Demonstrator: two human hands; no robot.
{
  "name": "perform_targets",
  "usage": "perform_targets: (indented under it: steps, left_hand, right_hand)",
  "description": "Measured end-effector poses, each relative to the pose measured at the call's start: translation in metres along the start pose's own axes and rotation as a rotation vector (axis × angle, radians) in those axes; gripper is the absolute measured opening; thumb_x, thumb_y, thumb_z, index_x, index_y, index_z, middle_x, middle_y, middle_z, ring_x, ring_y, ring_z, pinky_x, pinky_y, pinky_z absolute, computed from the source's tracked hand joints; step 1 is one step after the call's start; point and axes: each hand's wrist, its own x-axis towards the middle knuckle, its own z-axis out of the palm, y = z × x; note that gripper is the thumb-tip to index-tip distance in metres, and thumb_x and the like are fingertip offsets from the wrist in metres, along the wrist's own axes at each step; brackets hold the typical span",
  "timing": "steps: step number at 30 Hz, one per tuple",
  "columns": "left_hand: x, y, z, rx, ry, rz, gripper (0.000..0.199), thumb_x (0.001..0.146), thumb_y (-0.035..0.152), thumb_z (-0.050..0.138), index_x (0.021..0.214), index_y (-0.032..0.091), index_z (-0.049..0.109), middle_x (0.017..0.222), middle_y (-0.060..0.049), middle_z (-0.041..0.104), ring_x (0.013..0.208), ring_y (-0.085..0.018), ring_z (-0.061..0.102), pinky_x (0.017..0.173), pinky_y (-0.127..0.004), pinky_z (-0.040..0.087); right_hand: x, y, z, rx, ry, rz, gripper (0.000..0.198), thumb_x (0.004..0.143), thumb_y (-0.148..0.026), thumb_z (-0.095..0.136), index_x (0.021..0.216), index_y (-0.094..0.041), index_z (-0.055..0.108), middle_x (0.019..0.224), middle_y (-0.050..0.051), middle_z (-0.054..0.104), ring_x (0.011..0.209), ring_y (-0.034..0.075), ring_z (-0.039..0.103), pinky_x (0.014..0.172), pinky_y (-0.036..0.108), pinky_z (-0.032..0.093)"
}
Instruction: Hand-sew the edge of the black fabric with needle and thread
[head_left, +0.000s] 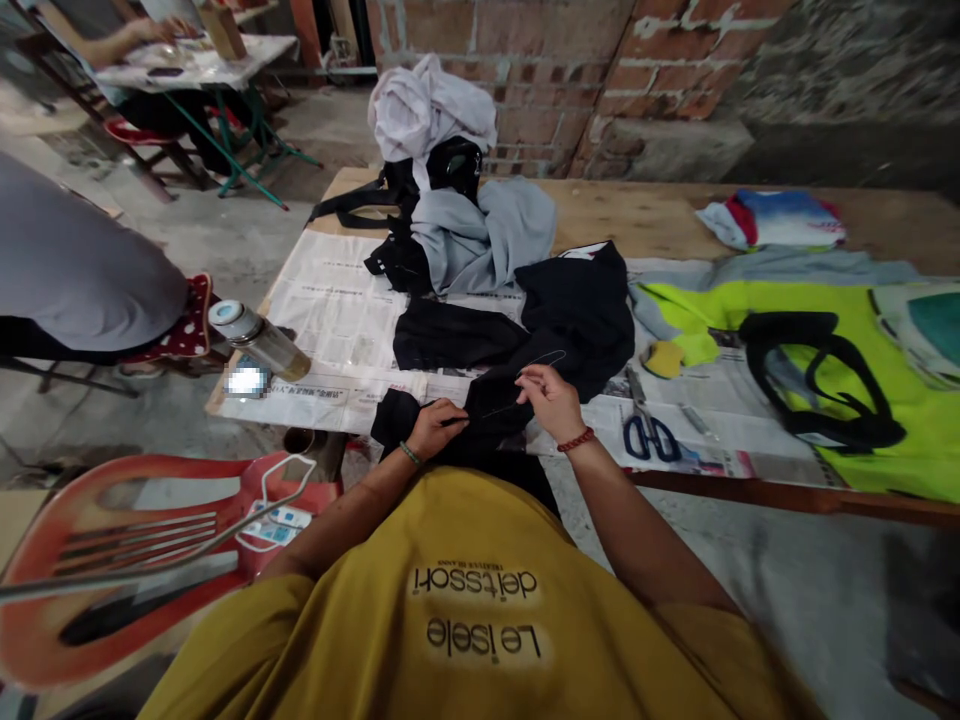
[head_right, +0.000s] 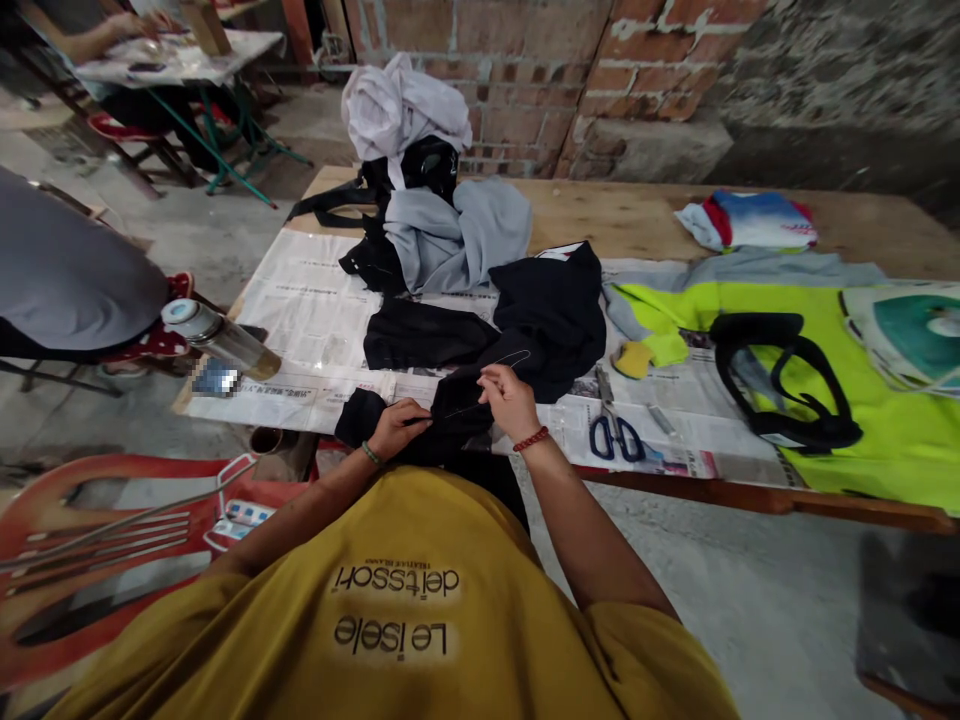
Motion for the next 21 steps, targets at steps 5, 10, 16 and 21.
perform_targets:
  steps: [5,10,16,21]
  left_hand:
    - [-0.004,0.013,-0.001,0.271,-0.032,0.221,0.017,0.086,0.021,0.052,0.086,0.018,0.069,0.078,-0.004,0.061,0.071,-0.010,0.057,0.063,-0.020,0.046]
    - [-0.006,0.023,-0.003,0.472,-0.135,0.338,0.022,0.087,0.020,0.049,0.084,0.021,0.071,0.077,-0.004,0.063,0.069,-0.012,0.056,0.066,-0.023,0.045]
    - [-0.006,0.024,-0.002,0.311,-0.220,0.100,0.020,0.085,0.023,0.051,0.087,0.021,0.071,0.084,-0.006,0.064,0.075,-0.013,0.059,0.071,-0.024,0.046]
    - [-0.001,0.013,0.002,0.085,-0.063,-0.158,0.010,0.077,0.022,0.061,0.081,0.019,0.070,0.076,-0.003,0.064,0.073,-0.013,0.059,0.072,-0.024,0.048]
  right_hand:
    - [-0.001,-0.009,0.014,-0.124,-0.144,-0.228,0.020,0.089,-0.029,0.048,0.092,-0.022,0.066,0.082,0.002,0.061,0.067,0.010,0.059,0.068,0.022,0.048]
    - [-0.006,-0.006,0.019,-0.203,-0.249,-0.324,0.026,0.090,-0.018,0.042,0.100,-0.024,0.065,0.089,0.004,0.059,0.085,0.012,0.058,0.077,0.024,0.048]
    - [-0.008,-0.007,0.012,-0.317,-0.457,-0.279,0.030,0.088,-0.015,0.041,0.101,-0.023,0.066,0.095,0.006,0.060,0.090,0.014,0.057,0.082,0.027,0.047]
    - [-0.014,-0.013,0.010,-0.285,-0.284,-0.150,0.026,0.089,-0.024,0.043,0.102,-0.022,0.065,0.091,0.005,0.064,0.082,0.015,0.060,0.077,0.027,0.047]
